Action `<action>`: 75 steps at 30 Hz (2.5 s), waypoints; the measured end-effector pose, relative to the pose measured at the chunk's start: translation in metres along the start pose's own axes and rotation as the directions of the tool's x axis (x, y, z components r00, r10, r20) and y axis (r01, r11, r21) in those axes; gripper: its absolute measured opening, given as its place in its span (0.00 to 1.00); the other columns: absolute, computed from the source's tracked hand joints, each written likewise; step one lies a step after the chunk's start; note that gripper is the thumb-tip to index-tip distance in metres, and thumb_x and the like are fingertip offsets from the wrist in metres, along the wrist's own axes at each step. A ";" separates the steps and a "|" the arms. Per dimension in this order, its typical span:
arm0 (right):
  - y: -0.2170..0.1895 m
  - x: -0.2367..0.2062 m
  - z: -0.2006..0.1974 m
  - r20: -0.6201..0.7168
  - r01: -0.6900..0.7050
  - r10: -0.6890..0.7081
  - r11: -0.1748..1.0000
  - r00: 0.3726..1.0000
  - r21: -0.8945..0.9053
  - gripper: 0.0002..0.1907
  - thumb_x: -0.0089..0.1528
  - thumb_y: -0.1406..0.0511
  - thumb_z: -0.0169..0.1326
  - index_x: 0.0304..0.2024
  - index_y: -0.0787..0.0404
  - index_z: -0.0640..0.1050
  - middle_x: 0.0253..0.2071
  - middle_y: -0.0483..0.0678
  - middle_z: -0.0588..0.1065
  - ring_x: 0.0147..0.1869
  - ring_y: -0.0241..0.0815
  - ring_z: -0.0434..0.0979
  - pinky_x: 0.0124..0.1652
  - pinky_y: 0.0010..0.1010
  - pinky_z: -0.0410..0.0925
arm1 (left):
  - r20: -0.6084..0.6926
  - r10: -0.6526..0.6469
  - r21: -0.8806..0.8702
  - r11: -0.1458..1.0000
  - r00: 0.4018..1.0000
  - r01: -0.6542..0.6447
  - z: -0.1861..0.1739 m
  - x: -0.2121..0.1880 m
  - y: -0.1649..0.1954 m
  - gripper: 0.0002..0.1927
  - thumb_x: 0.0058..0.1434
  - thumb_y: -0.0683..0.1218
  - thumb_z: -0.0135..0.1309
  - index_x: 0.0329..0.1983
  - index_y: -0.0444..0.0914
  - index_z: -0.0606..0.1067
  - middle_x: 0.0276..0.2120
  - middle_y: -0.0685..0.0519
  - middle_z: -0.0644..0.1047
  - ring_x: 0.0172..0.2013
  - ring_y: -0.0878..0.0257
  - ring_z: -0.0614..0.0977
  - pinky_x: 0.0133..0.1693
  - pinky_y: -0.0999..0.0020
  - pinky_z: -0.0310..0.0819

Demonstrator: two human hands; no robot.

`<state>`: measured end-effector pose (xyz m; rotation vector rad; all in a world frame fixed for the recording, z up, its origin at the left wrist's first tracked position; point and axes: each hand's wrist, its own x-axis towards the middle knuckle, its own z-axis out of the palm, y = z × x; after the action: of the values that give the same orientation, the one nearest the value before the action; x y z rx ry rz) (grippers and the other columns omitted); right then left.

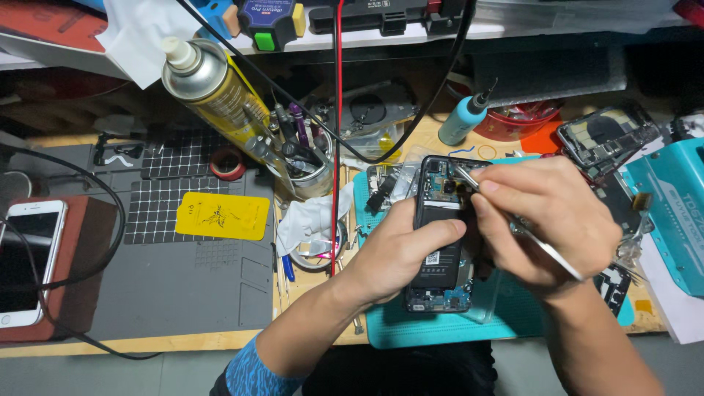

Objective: The person disassembles a smartphone on a repair bench, using a screwdriver and tweezers to remove the back cover, battery, and internal components. They test the screen by powering it on, then continue removing parts and placing them on the work surface.

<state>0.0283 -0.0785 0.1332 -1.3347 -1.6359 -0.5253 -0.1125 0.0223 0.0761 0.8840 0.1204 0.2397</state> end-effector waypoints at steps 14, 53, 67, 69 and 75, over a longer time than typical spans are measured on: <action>0.000 -0.022 0.010 -0.081 -0.207 0.223 0.963 0.971 0.174 0.07 0.67 0.77 0.59 0.40 0.71 0.72 0.39 0.59 0.79 0.39 0.46 0.81 0.42 0.31 0.73 | -0.031 0.186 0.439 0.885 0.982 -0.154 0.003 -0.001 0.000 0.12 0.70 0.41 0.49 0.52 0.31 0.74 0.40 0.53 0.79 0.41 0.69 0.79 0.45 0.71 0.76; -0.017 0.002 -0.012 -0.039 -0.208 0.232 0.924 0.972 0.321 0.12 0.64 0.68 0.51 0.30 0.72 0.66 0.31 0.63 0.74 0.33 0.50 0.75 0.46 0.42 0.71 | -0.050 0.025 0.126 0.992 0.998 -0.019 0.004 -0.002 0.007 0.12 0.70 0.40 0.49 0.54 0.30 0.75 0.41 0.51 0.81 0.40 0.65 0.83 0.41 0.68 0.81; -0.044 0.014 -0.036 0.390 -0.443 0.264 0.747 0.882 0.496 0.18 0.60 0.63 0.45 0.17 0.64 0.62 0.19 0.49 0.65 0.23 0.40 0.68 0.62 0.57 0.74 | -0.102 0.129 0.406 0.910 0.986 -0.077 0.015 -0.016 0.015 0.16 0.70 0.45 0.43 0.51 0.29 0.76 0.42 0.49 0.81 0.39 0.66 0.83 0.38 0.70 0.80; -0.045 0.013 -0.036 0.385 -0.427 0.255 0.769 0.887 0.476 0.17 0.60 0.63 0.45 0.17 0.64 0.63 0.19 0.49 0.66 0.23 0.40 0.69 0.62 0.58 0.75 | -0.112 0.155 0.467 0.880 0.981 -0.086 0.019 -0.016 0.017 0.17 0.70 0.45 0.43 0.50 0.30 0.76 0.41 0.49 0.81 0.38 0.66 0.83 0.37 0.70 0.80; -0.045 0.011 -0.037 0.374 -0.363 0.200 0.820 0.906 0.442 0.14 0.58 0.65 0.44 0.19 0.66 0.63 0.20 0.50 0.66 0.24 0.41 0.69 0.62 0.58 0.70 | -0.122 0.180 0.551 0.830 0.976 -0.085 0.021 -0.017 0.019 0.17 0.69 0.46 0.43 0.50 0.30 0.76 0.39 0.51 0.81 0.36 0.67 0.83 0.35 0.71 0.79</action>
<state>0.0016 -0.1160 0.1697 -1.2641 -1.6260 0.3054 -0.1280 0.0137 0.1043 1.4460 0.2966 0.4244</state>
